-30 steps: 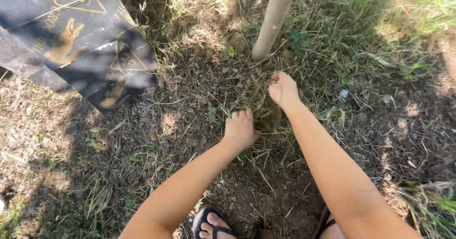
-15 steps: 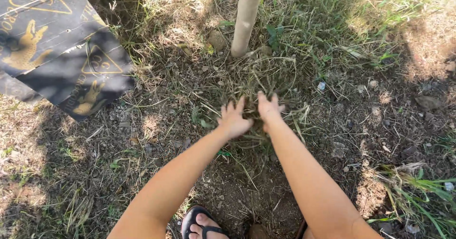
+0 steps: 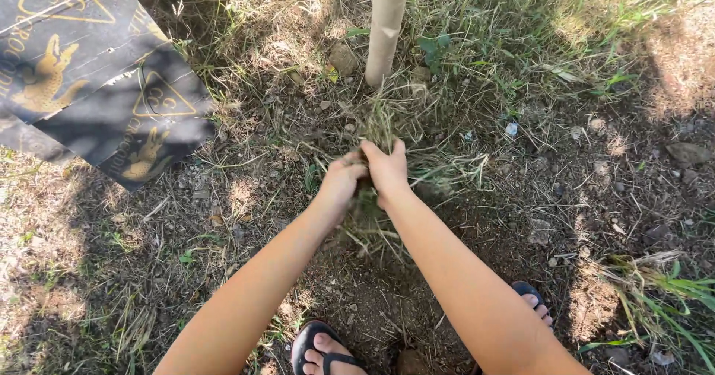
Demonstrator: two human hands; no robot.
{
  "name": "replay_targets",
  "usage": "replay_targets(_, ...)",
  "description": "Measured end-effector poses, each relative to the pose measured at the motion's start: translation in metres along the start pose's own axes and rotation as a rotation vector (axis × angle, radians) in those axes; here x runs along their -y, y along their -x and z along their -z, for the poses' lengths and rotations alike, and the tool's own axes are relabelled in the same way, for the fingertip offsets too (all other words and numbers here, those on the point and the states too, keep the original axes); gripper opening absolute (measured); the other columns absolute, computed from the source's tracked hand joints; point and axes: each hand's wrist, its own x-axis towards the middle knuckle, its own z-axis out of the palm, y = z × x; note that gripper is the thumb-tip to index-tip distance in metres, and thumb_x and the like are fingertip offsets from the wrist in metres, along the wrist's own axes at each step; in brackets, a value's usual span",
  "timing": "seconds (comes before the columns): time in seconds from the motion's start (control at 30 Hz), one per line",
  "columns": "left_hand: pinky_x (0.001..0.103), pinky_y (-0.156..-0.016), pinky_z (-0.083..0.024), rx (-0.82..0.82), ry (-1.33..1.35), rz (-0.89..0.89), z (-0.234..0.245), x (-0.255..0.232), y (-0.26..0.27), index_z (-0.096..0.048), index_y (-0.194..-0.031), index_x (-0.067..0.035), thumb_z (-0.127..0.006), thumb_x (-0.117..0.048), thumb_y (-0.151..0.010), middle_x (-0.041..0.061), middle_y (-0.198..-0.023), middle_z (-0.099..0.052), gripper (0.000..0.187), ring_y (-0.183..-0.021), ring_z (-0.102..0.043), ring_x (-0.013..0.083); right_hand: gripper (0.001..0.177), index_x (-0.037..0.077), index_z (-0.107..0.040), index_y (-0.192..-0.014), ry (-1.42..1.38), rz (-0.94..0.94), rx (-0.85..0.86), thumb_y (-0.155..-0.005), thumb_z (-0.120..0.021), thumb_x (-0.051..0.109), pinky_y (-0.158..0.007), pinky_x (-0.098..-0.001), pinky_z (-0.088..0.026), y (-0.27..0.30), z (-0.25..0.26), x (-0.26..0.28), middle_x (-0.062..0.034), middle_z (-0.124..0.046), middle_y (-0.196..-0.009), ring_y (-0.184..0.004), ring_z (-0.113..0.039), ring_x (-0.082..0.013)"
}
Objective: The person clears grass and weeds from the ground by hand.
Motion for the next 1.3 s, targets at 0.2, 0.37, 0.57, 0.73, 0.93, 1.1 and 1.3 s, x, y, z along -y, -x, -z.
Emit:
replay_targets(0.2, 0.039, -0.108, -0.052, -0.224, -0.377, -0.396, 0.007, -0.102, -0.01, -0.061, -0.142, -0.006, -0.057, -0.014, -0.094, 0.014, -0.134, -0.07, 0.049, -0.121, -0.066, 0.0244, 0.057, 0.012, -0.036, -0.145, -0.362, 0.005, 0.2, -0.093, -0.059, 0.021, -0.099, -0.058, -0.05, 0.006, -0.034, 0.062, -0.0143, -0.056, -0.135, -0.117, -0.058, -0.0289)
replay_targets(0.37, 0.05, -0.114, -0.033, -0.055, -0.962, -0.485, 0.018, -0.111, -0.003, -0.028, -0.159, -0.011, -0.086, -0.021, -0.087, 0.024, -0.156, -0.027, 0.093, -0.142, -0.034, 0.0431, 0.063, 0.014, -0.036, -0.158, -0.446, -0.065, 0.599, -0.102, -0.057, 0.036, -0.109, -0.0606, -0.037, -0.021, -0.027, 0.04, -0.0106, -0.05, -0.15, -0.128, -0.052, -0.0283)
replay_targets(0.57, 0.047, -0.109, -0.048, -0.089, -1.332, 0.004, 0.024, -0.104, 0.006, -0.035, -0.158, -0.031, -0.073, -0.002, -0.077, 0.02, -0.154, -0.035, 0.094, -0.136, -0.049, 0.0385, 0.071, 0.029, -0.02, -0.162, 0.579, -0.254, 0.702, -0.101, -0.056, 0.033, -0.105, -0.0602, -0.045, 0.013, -0.005, 0.086, -0.0132, -0.046, -0.157, -0.131, -0.054, -0.0331)
replay_targets(0.73, 0.05, -0.105, -0.056, -0.343, -1.676, -0.196, 0.065, -0.123, -0.053, -0.052, -0.155, -0.019, -0.058, -0.014, -0.114, 0.026, -0.152, -0.048, 0.042, -0.131, -0.06, 0.0397, 0.055, 0.021, -0.045, -0.153, 0.93, 0.0, 0.645, -0.1, -0.055, 0.026, -0.078, -0.0446, -0.064, -0.034, 0.023, 0.13, -0.0113, -0.054, -0.147, -0.108, -0.072, -0.0311)
replay_targets(0.93, 0.07, -0.098, -0.043, -0.29, -1.97, 0.03, 0.009, -0.122, -0.054, -0.04, -0.155, -0.029, -0.071, -0.016, -0.08, 0.021, -0.167, -0.018, 0.082, -0.136, -0.04, 0.0534, 0.039, 0.009, -0.063, -0.132, 1.197, 0.52, 0.512, -0.095, -0.061, 0.022, -0.082, -0.0423, -0.062, -0.081, 0.095, 0.16, -0.016, -0.074, -0.114, -0.099, -0.074, -0.031)
replay_targets(1.1, 0.057, -0.088, -0.055, -0.088, -2.079, 0.31, -0.074, -0.182, -0.001, -0.049, -0.15, -0.013, -0.064, -0.021, -0.092, 0.008, -0.17, -0.02, 0.06, -0.116, -0.064, 0.0409, 0.038, 0.013, -0.065, -0.128, 1.608, 0.641, 0.67, -0.092, -0.065, 0.027, -0.103, -0.0458, -0.052, -0.072, 0.148, 0.152, -0.0145, -0.07, -0.124, -0.116, -0.067, -0.0341)
replay_targets(1.3, 0.051, -0.096, -0.047, -0.015, -2.257, -0.494, -0.128, -0.086, -0.018, -0.058, -0.132, -0.005, -0.076, -0.042, -0.083, 0.017, -0.132, -0.059, 0.064, -0.123, -0.058, 0.0326, 0.091, 0.011, -0.036, -0.15, 1.643, 0.624, 0.599, -0.075, -0.084, 0.028, -0.119, -0.0488, -0.034, -0.065, 0.162, 0.094, -0.0177, -0.03, -0.16, -0.143, -0.037, -0.0415)
